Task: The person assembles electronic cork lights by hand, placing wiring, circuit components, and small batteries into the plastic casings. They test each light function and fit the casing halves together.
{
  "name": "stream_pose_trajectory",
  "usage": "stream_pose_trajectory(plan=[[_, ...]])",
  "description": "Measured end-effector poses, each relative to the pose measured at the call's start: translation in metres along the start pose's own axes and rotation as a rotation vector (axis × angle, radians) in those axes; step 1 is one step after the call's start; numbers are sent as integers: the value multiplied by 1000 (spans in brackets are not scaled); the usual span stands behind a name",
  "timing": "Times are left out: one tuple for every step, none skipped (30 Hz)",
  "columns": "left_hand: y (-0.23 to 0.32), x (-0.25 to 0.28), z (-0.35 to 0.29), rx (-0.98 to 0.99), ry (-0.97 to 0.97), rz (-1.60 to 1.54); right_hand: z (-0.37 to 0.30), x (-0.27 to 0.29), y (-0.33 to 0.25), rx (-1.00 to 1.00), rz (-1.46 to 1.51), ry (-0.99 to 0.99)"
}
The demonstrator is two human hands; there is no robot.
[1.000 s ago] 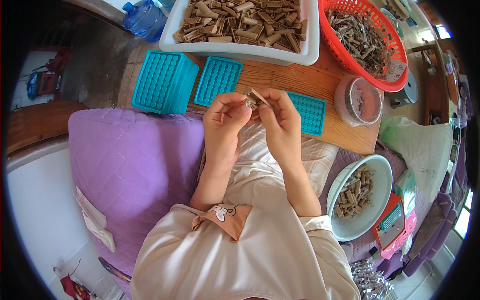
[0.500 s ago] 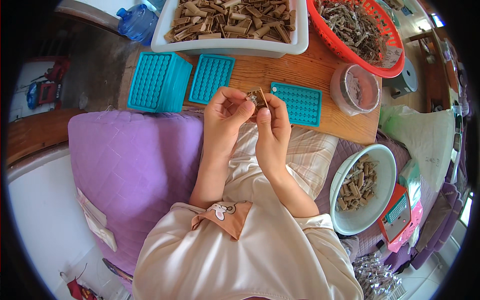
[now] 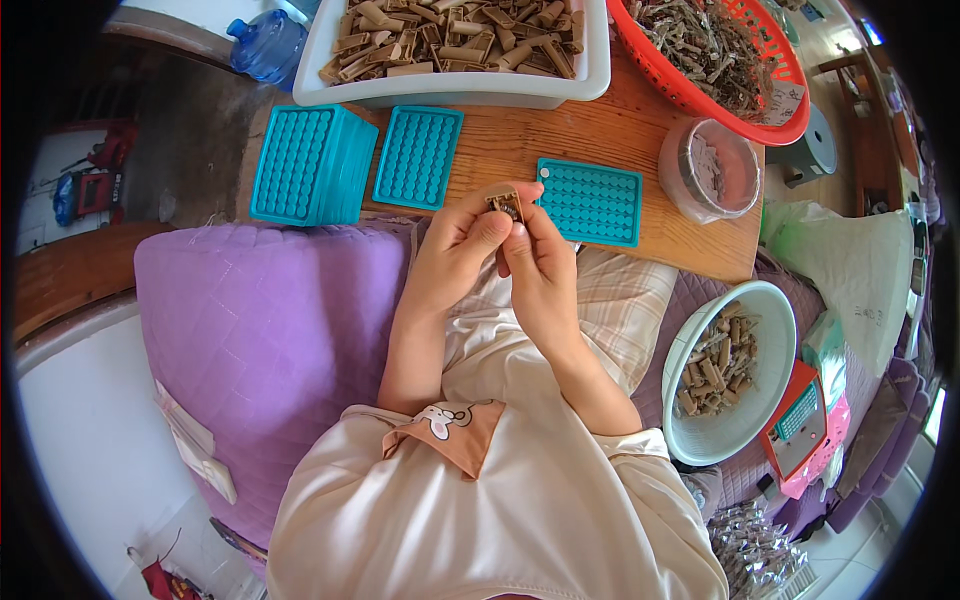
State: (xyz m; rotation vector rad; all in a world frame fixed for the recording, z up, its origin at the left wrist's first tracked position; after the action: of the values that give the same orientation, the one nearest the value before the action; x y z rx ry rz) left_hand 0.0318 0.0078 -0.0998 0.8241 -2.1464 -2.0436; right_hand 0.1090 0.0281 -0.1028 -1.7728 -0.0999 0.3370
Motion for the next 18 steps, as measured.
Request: stream_pose_trajectory(plan=[[-1, -2, 0, 1, -1, -1, 0, 0, -1, 1, -10, -20], [-1, 2, 0, -10, 72, -41, 0, -1, -1, 2, -18, -42], [0, 7, -1, -22, 145, -81, 0, 1, 1, 1, -17, -42], [2, 8, 0, -22, 146, -80, 0, 6, -2, 76, -106, -8], [8, 10, 0, -63, 175, -76, -1, 10, -7, 150, -196, 28], [14, 12, 1, -104, 205, -72, -2, 17, -16, 205, -276, 61], [16, 11, -1, -103, 204, -72, -2, 18, -21, 204, -276, 62], [17, 8, -4, -87, 198, -86, -2, 20, -28, 227, -261, 101], [18, 6, -7, -72, 192, -100, -2, 22, -33, 250, -247, 139], [20, 6, -8, -71, 193, -100, -1, 22, -34, 296, -246, 140], [20, 5, -9, -58, 198, -114, -2, 22, -33, 297, -247, 141], [20, 5, -9, -45, 204, -127, -1, 20, -28, 251, -222, 105], [20, 3, -9, -44, 203, -128, -1, 18, -24, 204, -196, 68], [18, 4, -10, -15, 225, -195, -2, 18, -23, 204, -195, 67], [16, 4, -10, 15, 247, -262, -2, 16, -20, 167, -170, 54], [17, 2, -10, 15, 247, -261, -2, 15, -17, 130, -145, 41], [18, 2, -10, 28, 266, -349, -2, 16, -16, 130, -145, 42], [18, 2, -10, 42, 284, -436, -1, 15, -14, 116, -117, 23]])
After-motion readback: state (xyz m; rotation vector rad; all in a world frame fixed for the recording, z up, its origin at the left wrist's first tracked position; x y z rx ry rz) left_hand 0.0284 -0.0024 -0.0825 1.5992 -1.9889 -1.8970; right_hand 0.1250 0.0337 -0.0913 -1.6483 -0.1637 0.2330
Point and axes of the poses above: each hand's wrist, its own z-axis towards the middle knuckle, its own x-axis out of the back of the hand, y = z × x, the point moved 8 cm from there along z, towards the middle knuckle, and after that the axes turned 14 degrees about y, right-handed, at the moved point
